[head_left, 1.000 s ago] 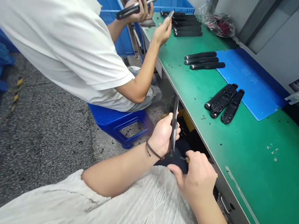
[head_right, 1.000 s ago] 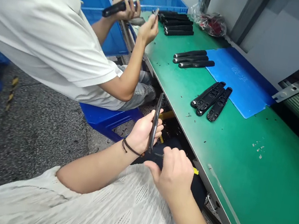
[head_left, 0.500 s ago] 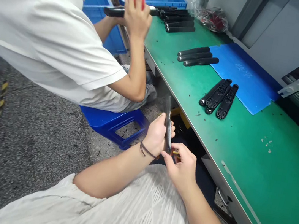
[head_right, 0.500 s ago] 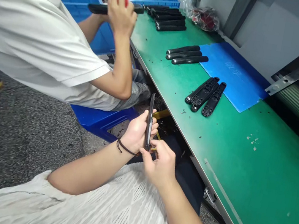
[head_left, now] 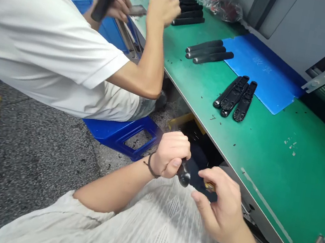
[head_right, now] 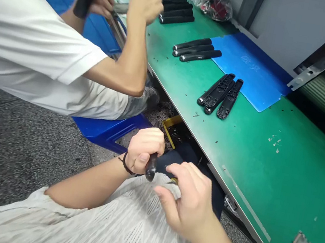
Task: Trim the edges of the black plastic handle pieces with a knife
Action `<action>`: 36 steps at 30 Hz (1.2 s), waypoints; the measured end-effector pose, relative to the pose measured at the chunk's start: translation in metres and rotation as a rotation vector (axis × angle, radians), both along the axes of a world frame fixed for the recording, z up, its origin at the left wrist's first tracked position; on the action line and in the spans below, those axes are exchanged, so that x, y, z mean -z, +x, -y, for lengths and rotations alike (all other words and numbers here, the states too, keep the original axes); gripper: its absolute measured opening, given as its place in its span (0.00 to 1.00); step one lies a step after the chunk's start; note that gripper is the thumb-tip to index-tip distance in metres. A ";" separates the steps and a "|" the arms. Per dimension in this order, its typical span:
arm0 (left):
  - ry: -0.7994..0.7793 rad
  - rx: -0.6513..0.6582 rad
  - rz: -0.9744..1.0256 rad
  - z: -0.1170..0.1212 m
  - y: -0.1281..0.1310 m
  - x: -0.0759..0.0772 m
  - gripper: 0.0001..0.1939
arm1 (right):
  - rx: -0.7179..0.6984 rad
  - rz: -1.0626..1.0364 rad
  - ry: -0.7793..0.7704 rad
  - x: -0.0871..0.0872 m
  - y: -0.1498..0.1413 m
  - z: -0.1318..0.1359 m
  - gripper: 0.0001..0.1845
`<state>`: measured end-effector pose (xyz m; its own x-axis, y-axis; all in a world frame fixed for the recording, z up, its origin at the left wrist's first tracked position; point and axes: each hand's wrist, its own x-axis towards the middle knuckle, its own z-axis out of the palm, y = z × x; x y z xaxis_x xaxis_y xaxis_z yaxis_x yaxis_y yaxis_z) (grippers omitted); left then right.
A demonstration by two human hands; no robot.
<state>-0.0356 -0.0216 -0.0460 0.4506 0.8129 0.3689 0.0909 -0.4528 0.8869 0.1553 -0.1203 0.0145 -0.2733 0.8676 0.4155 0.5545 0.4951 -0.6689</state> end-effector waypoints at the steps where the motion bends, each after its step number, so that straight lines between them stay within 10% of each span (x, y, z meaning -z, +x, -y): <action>1: 0.004 0.004 -0.008 -0.001 0.001 0.000 0.27 | -0.025 0.072 0.023 -0.002 0.005 -0.001 0.15; 13: 0.634 0.121 0.032 -0.010 0.015 -0.012 0.25 | -0.078 0.323 0.019 -0.012 0.000 -0.014 0.34; 36: 0.301 -0.130 0.007 0.022 0.022 -0.008 0.23 | 0.307 0.547 0.586 0.004 -0.003 -0.013 0.29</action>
